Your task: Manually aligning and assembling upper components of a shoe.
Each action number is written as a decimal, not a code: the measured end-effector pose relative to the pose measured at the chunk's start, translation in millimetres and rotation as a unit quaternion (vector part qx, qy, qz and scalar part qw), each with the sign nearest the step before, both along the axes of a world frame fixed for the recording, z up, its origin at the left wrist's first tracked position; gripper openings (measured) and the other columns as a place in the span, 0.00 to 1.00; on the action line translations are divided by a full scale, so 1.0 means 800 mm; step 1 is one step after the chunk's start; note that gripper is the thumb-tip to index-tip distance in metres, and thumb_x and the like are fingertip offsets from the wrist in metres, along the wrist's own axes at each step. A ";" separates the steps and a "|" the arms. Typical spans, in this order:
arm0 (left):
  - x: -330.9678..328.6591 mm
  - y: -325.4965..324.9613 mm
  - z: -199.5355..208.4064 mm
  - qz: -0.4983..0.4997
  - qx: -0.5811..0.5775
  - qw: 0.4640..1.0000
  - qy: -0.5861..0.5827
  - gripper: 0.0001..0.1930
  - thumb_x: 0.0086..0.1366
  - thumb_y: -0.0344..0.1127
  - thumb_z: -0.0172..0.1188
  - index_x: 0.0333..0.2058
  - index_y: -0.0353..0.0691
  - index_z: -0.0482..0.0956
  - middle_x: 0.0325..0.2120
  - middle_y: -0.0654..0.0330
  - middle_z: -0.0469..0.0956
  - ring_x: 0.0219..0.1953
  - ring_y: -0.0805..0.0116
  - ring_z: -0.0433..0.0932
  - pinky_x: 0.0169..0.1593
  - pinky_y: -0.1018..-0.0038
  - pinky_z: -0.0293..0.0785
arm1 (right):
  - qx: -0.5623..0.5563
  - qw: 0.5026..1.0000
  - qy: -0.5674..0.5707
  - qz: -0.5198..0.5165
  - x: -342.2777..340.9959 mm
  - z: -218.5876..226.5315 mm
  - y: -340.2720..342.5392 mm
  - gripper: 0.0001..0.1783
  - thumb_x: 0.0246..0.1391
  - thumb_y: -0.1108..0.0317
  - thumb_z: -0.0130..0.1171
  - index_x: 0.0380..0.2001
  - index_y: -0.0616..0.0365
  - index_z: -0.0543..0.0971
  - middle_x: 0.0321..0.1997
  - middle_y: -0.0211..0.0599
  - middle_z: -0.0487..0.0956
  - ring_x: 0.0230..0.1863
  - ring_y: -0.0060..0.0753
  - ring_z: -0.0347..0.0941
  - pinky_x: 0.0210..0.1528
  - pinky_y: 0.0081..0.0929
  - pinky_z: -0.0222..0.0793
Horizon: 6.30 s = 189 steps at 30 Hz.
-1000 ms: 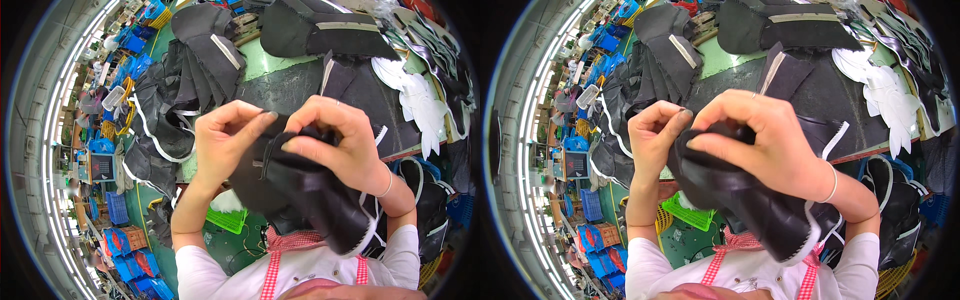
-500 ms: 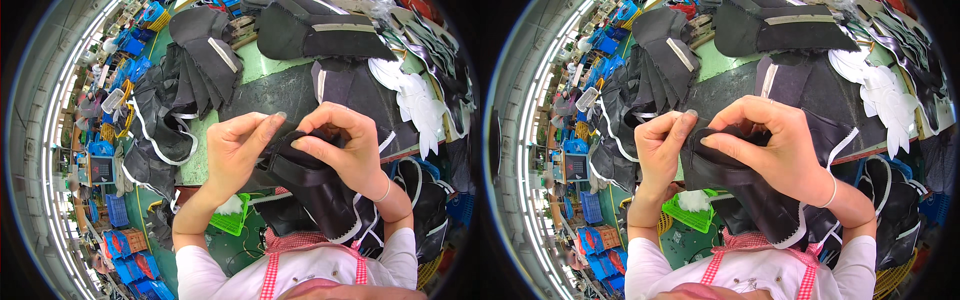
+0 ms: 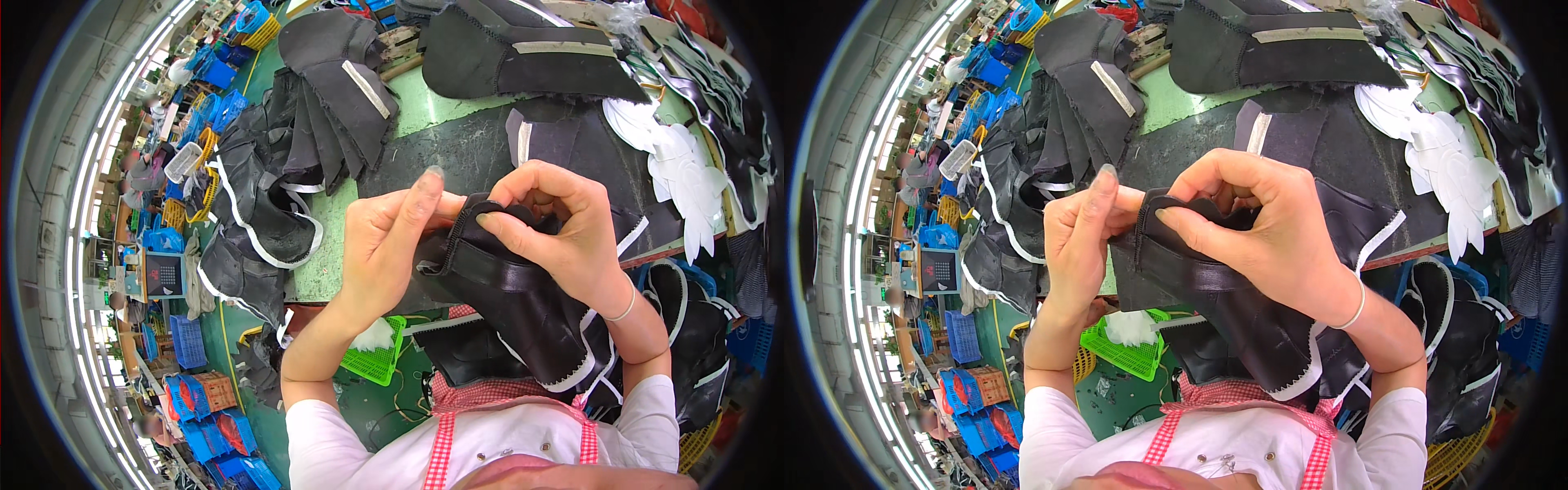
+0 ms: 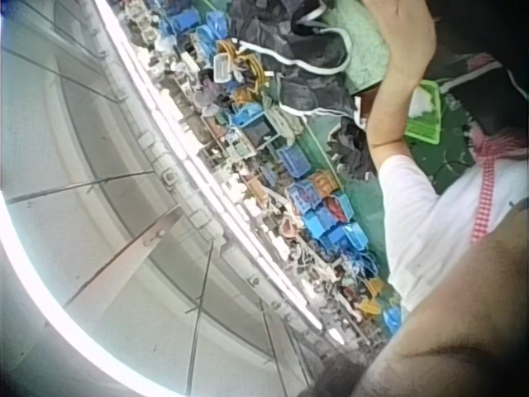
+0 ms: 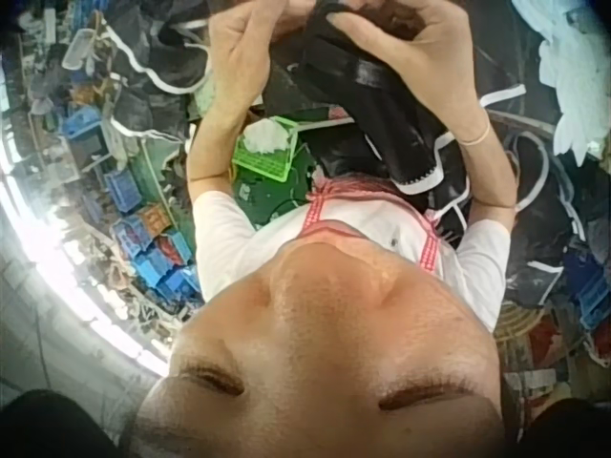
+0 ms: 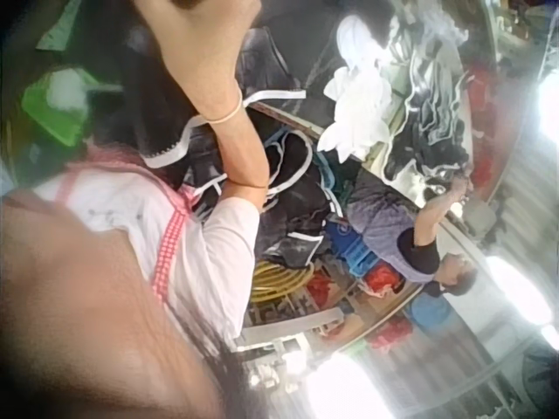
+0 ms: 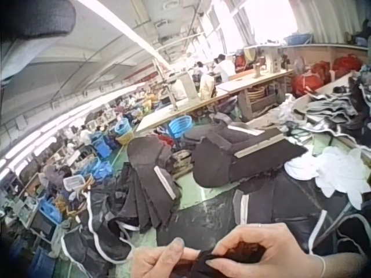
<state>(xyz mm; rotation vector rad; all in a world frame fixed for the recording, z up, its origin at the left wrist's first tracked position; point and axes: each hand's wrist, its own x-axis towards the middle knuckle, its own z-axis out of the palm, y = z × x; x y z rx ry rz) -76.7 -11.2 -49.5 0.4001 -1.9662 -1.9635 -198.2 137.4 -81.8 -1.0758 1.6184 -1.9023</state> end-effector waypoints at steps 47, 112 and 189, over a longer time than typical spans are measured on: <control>0.035 -0.024 0.012 -0.165 -0.280 0.942 0.080 0.09 0.48 0.19 0.69 0.28 0.30 0.78 0.30 0.39 0.82 0.31 0.55 0.84 0.34 0.68 0.80 | -0.013 0.948 0.308 0.082 -0.022 -0.015 0.046 0.16 0.46 0.68 0.69 0.25 0.55 0.69 0.34 0.30 0.77 0.26 0.36 0.74 0.27 0.28 0.68; -0.003 -0.020 0.005 -0.480 -0.292 0.824 -0.078 0.17 0.52 0.35 0.73 0.18 0.36 0.72 0.15 0.59 0.65 0.18 0.59 0.67 0.22 0.68 0.59 | 0.079 0.945 0.184 0.259 -0.051 -0.026 0.087 0.13 0.47 0.69 0.70 0.23 0.59 0.73 0.30 0.38 0.80 0.28 0.42 0.75 0.31 0.29 0.69; -0.016 -0.017 0.012 -0.403 -0.419 0.814 0.004 0.12 0.52 0.35 0.71 0.20 0.40 0.76 0.14 0.60 0.69 0.17 0.60 0.71 0.21 0.68 0.63 | -0.064 0.904 0.395 0.153 -0.058 -0.005 0.083 0.05 0.52 0.71 0.64 0.33 0.56 0.80 0.29 0.32 0.77 0.22 0.33 0.74 0.23 0.27 0.69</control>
